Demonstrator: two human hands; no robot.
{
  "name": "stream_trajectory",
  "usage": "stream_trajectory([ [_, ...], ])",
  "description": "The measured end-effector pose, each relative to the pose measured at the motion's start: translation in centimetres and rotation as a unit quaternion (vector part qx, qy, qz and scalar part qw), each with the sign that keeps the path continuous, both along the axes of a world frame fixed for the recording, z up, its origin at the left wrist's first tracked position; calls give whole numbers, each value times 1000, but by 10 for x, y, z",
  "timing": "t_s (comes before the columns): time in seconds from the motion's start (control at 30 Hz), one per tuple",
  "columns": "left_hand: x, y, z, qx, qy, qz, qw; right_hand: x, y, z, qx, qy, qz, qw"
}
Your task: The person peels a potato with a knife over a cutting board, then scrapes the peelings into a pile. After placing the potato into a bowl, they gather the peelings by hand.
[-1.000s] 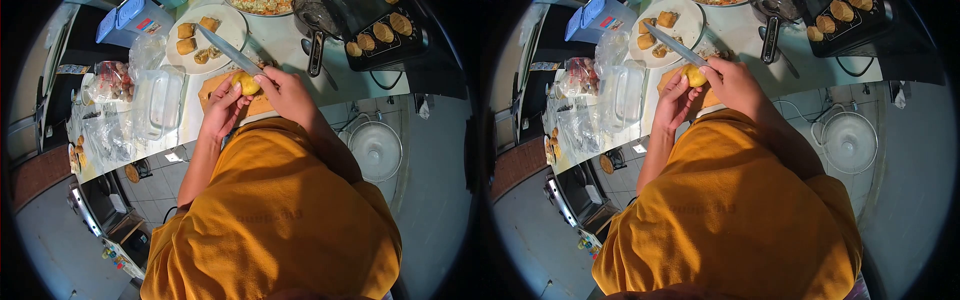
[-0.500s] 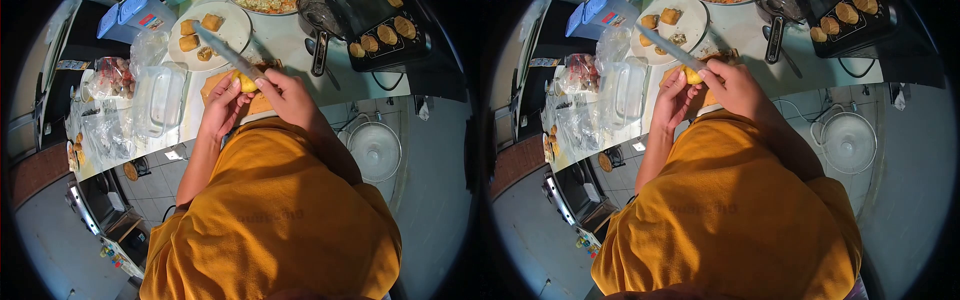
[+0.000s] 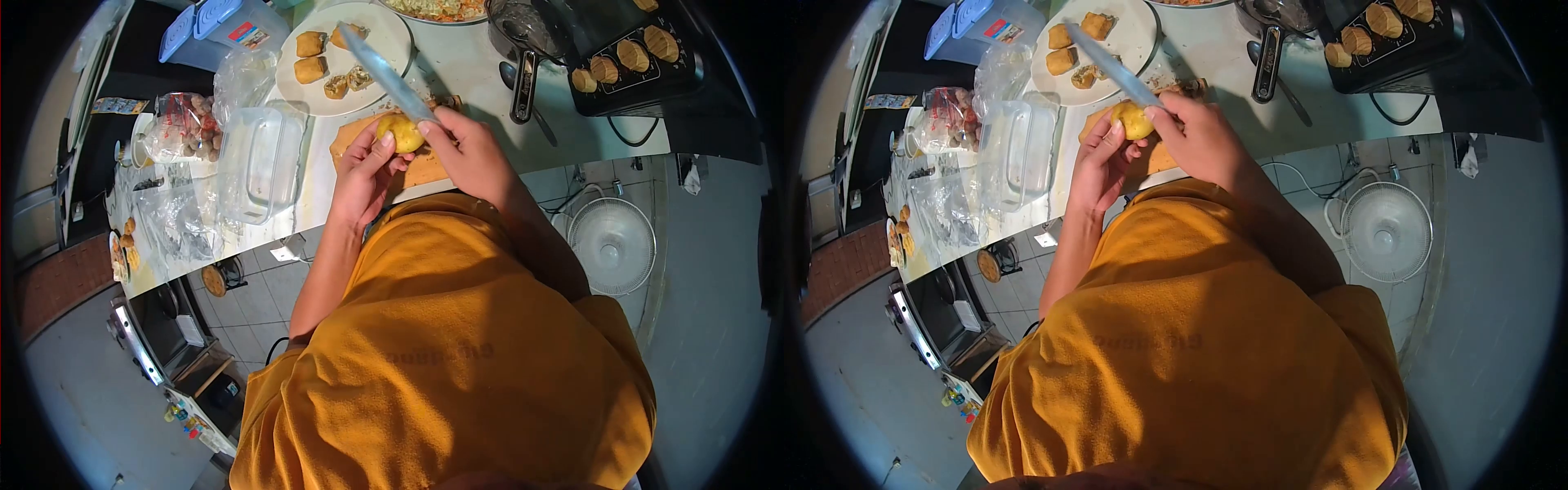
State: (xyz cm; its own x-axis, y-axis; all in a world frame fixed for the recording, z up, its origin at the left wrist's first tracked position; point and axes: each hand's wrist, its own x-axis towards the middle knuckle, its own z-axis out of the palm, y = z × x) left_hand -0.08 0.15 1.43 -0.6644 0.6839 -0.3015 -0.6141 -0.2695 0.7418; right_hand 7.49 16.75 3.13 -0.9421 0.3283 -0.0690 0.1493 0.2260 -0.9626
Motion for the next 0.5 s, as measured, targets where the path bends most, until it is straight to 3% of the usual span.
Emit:
stream_trajectory([
  [0.1,1,-2,2,-14,13,-1,1000,3,-2,-2,47,29,54,997],
  [0.23,2,0,0,-22,11,-1,1000,2,-6,-3,10,1,2,1000],
  [0.4,1,-2,-1,-22,11,4,1000,2,-4,-2,14,-8,41,999],
  [0.47,3,-1,-2,-15,4,-3,1000,-3,-4,-9,5,-17,-17,1000],
  [0.5,4,0,-2,-17,18,6,1000,-4,-5,-9,-10,28,-16,999],
])
